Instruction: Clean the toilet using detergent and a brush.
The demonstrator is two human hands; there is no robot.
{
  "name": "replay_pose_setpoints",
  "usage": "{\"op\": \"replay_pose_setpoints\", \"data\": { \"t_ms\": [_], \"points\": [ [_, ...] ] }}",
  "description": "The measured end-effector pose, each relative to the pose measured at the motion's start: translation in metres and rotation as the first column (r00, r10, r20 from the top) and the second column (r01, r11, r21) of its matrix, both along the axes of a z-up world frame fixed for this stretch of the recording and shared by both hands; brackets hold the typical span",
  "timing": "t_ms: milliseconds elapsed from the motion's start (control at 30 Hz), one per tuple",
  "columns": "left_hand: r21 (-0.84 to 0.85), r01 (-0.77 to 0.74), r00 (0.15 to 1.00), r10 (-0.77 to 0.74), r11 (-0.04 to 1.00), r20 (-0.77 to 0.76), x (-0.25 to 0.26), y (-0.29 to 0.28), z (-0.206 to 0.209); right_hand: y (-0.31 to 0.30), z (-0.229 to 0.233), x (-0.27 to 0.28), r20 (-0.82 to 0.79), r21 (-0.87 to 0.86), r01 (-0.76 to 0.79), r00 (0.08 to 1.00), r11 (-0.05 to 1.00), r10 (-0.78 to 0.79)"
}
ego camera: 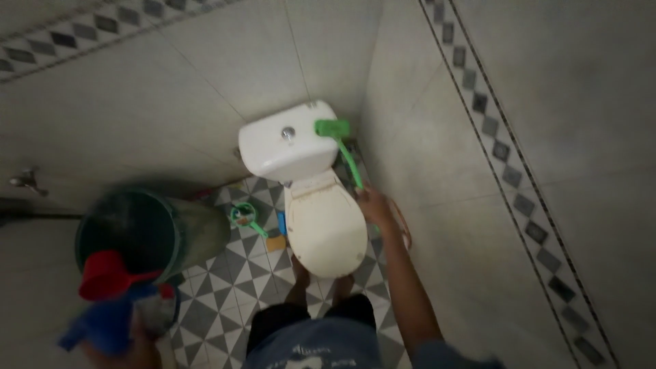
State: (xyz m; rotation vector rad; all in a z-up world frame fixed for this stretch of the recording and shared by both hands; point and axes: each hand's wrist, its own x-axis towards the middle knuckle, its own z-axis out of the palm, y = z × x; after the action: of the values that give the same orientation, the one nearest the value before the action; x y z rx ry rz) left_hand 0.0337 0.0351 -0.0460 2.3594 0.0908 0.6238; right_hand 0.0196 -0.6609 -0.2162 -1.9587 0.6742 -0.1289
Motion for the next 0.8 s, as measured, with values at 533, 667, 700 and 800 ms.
{"op": "replay_pose_setpoints", "data": {
  "t_ms": [533, 667, 700, 800],
  "points": [
    [0.29, -0.319, 0.922, 0.366, 0.903, -0.125, -0.035, -0.002, 0.017, 0.103, 0.015, 0.093, 0.076, -0.032, -0.144, 0.986, 0.989, 0.146],
    [-0.258, -0.309, 0.916, 0.213, 0.916, -0.34, -0.028, -0.048, 0.079, 0.19, 0.006, 0.101, -0.314, -0.244, -0.382, 0.901, 0.891, 0.3],
    [-0.198, -0.284, 0.92, 0.208, 0.938, -0.333, -0.025, -0.044, 0.075, 0.213, 0.061, 0.126, -0.225, -0.243, -0.406, 0.907, 0.881, 0.356],
    [0.106, -0.12, 0.982, 0.133, 0.987, -0.131, -0.039, -0.002, 0.035, 0.217, 0.072, 0.129, -0.325, -0.236, -0.376, 0.9, 0.896, 0.292]
  ]
}}
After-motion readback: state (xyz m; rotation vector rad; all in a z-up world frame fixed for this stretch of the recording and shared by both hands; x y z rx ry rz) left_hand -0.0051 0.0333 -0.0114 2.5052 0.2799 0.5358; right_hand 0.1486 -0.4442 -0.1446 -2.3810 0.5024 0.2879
